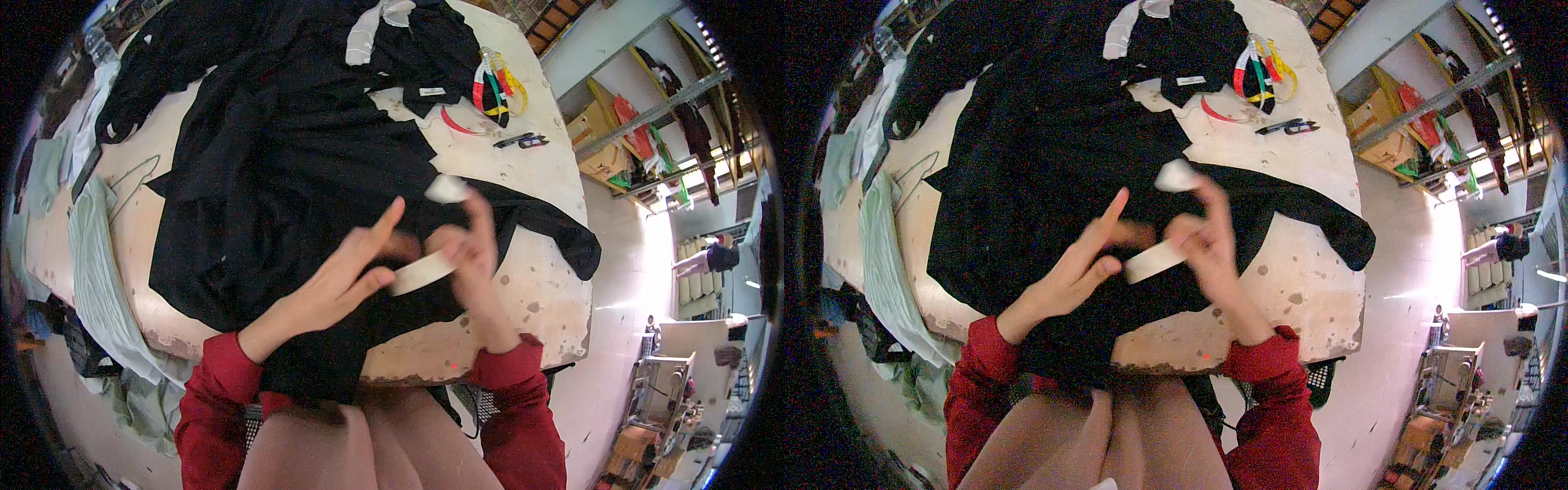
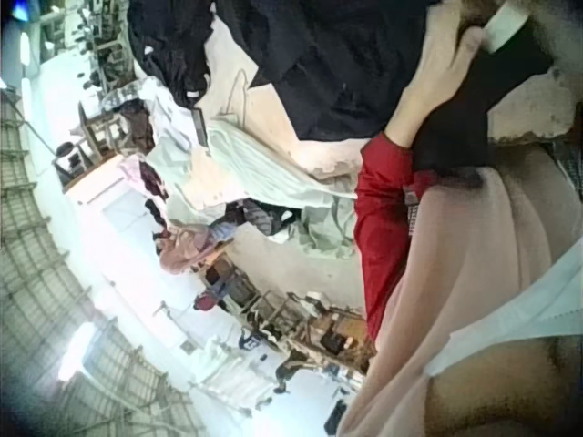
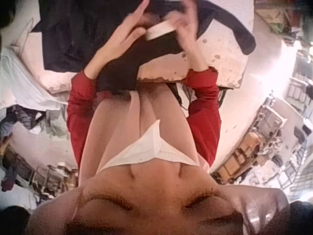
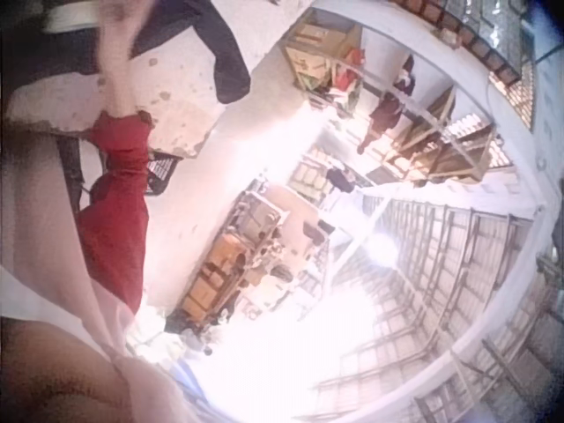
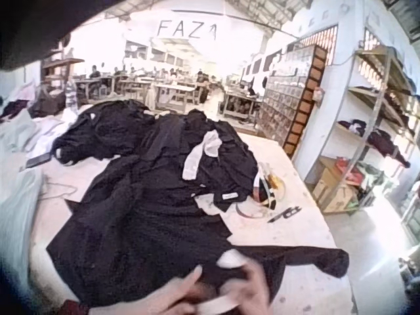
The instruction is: The person measures a black garment with a tape measure, then marks it with a pen and applies small pieces of tape. The person folds and repositions the garment multiple times while marking different areas.
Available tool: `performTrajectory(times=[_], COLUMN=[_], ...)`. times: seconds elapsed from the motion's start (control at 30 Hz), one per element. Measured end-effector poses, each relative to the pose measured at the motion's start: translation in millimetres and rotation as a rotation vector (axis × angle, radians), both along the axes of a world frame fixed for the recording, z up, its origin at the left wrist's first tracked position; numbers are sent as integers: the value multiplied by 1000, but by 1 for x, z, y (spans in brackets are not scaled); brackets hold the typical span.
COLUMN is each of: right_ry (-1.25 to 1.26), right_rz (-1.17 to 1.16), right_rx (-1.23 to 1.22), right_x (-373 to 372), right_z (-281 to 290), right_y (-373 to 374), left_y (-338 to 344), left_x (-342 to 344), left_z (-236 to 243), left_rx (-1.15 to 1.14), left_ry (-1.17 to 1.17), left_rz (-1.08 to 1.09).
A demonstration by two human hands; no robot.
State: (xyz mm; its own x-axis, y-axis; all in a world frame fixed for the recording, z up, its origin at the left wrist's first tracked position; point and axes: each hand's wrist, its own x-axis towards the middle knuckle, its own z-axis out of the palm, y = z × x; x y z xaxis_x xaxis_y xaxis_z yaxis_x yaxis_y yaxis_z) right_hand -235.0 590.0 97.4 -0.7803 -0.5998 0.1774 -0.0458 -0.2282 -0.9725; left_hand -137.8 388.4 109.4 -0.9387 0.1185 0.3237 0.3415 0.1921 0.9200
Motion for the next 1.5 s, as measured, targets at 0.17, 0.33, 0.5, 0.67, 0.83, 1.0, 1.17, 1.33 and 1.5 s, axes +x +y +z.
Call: performTrajectory(times=[0.17, 0.33, 0.5, 0.67, 0.83, 1.0, 1.17, 1.33, 1.5], right_ry=[782, 1065, 305, -270, -251, 183, 429, 420, 801], right_rz=[-801, -678, -508, 172, 383, 460, 353, 355, 208], right_rx=[663, 1092, 308, 174, 353, 694, 717, 680, 770], right_x=[-125, -176, -71, -12, -28, -6, 8, 9, 2], right_z=[7, -19, 20, -27, -13, 2, 6, 4, -24], right_y=[56, 91, -1, -32, -18, -25, -30, -30, -26], left_y=[-3, 2, 1, -1, -13, -13, -13, -13, 1], left_x=[14, 30, 33, 43, 46, 43, 44, 46, 54], left_z=[-23, -34, -34, -41, -37, -32, -35, -39, -39], left_rx=[-849, -990, -965, -995, -869, -711, -778, -874, -1131], left_ry=[53, 87, 127, 229, 181, 61, 80, 159, 309], left_rz=[-108, -89, -5, -132, -95, -68, -72, -71, -14])
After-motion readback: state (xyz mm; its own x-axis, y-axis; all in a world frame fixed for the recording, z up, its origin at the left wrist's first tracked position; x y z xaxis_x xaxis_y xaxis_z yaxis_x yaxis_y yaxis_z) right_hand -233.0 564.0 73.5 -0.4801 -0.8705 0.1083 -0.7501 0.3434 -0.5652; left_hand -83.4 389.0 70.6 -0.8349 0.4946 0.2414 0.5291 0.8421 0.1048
